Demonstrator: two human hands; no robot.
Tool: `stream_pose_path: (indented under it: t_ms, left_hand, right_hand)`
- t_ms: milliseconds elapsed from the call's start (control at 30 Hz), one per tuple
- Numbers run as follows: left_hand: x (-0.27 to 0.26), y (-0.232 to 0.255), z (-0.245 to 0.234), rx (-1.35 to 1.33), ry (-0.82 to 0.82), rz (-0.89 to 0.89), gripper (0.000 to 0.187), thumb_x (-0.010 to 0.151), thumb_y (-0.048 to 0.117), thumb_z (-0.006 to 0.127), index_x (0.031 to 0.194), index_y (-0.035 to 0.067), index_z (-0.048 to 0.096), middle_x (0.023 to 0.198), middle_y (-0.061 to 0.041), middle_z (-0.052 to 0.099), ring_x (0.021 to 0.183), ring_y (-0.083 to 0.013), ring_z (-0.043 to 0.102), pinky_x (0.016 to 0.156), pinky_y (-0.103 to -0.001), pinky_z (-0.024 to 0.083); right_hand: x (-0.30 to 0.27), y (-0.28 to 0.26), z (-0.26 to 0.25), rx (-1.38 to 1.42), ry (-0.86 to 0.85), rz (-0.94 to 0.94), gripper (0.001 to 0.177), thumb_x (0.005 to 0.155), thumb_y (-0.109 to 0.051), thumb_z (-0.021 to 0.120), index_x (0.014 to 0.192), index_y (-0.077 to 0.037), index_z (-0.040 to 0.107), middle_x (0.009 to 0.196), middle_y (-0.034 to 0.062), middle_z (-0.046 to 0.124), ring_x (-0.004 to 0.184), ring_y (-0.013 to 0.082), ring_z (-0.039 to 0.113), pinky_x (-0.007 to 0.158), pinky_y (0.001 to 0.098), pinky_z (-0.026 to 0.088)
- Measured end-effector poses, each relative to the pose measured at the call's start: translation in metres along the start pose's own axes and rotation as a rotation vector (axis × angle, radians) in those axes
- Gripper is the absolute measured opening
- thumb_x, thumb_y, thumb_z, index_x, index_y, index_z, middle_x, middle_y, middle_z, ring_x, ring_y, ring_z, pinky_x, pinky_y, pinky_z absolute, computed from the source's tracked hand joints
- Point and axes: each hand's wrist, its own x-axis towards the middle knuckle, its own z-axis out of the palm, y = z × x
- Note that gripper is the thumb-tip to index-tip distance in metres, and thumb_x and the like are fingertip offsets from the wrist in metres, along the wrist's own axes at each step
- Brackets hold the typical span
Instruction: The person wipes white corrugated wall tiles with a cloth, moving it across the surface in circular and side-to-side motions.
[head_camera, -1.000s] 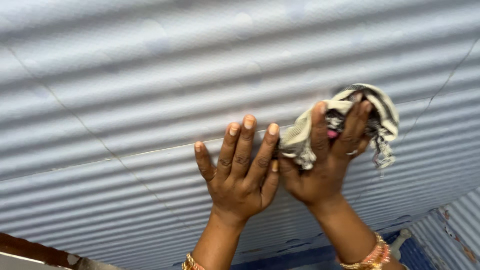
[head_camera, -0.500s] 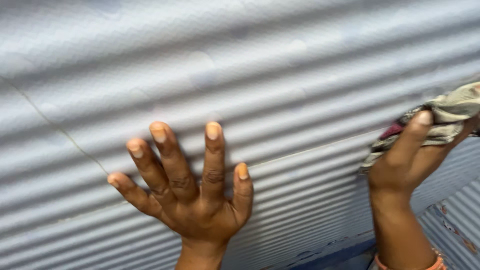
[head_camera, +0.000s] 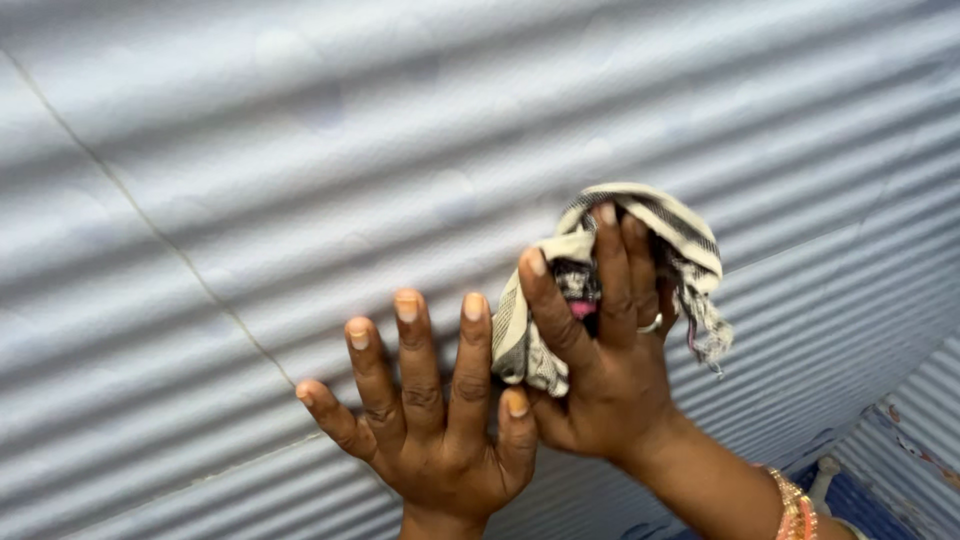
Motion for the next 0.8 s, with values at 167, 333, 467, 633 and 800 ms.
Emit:
stream_pose_path:
  t_ms: [167,333,467,633,800]
  left_hand:
    - [0.002,-0.003,-0.009,-0.019,-0.037,0.045,0.052,0.108,0.049,0.038,0.149,0.023,0.057,0.163,-0.009,0.038,0.156,-0.0303,0.018,0.127,-0.056,-0.007]
    - [0.001,-0.010,-0.006,-0.006,-0.043,0.093,0.054,0.106,0.048,0.039,0.150,0.022,0.056,0.163,-0.010,0.038,0.156,-0.0292,0.017,0.125,-0.056,-0.007]
    - [-0.002,-0.013,-0.001,0.071,-0.059,0.141,0.054,0.106,0.048,0.038,0.150,0.023,0.053,0.163,-0.013,0.035,0.156,-0.0313,0.015,0.125,-0.060,-0.006]
    - [-0.005,-0.027,0.008,0.142,-0.086,0.269,0.062,0.105,0.052,0.032,0.155,0.018,0.047,0.163,-0.021,0.031,0.153,-0.0381,0.013,0.120,-0.064,-0.005]
    - [-0.013,-0.027,0.023,0.165,-0.004,0.206,0.059,0.106,0.053,0.032,0.155,0.023,0.045,0.163,-0.017,0.033,0.153,-0.0377,0.017,0.121,-0.064,-0.004]
  right_hand:
    - [0.037,0.069,-0.029,0.013,0.143,0.052,0.077,0.108,-0.050,0.053,0.169,-0.019,0.018,0.173,0.0113,-0.002,0.157,0.0311,0.006,0.133,0.0451,0.017]
    - [0.081,0.160,-0.076,0.258,0.336,0.211,0.082,0.115,-0.041,0.058,0.162,-0.001,0.004,0.172,0.0184,0.019,0.154,0.0288,0.029,0.132,0.0396,0.023]
    - [0.102,0.195,-0.093,0.080,0.391,0.241,0.064,0.122,-0.033,0.047,0.167,-0.001,0.015,0.175,0.0225,0.015,0.159,0.0316,0.011,0.133,0.0402,0.009]
    - [0.114,0.138,-0.077,0.079,0.382,0.203,0.068,0.121,-0.035,0.045,0.165,-0.002,0.007,0.174,0.0223,0.008,0.164,0.0350,0.005,0.136,0.0438,0.008]
    - [0.115,0.049,-0.060,0.081,0.240,0.021,0.083,0.101,-0.050,0.057,0.164,-0.011,0.019,0.169,0.0234,0.003,0.160,0.0411,0.002,0.134,0.0563,0.012]
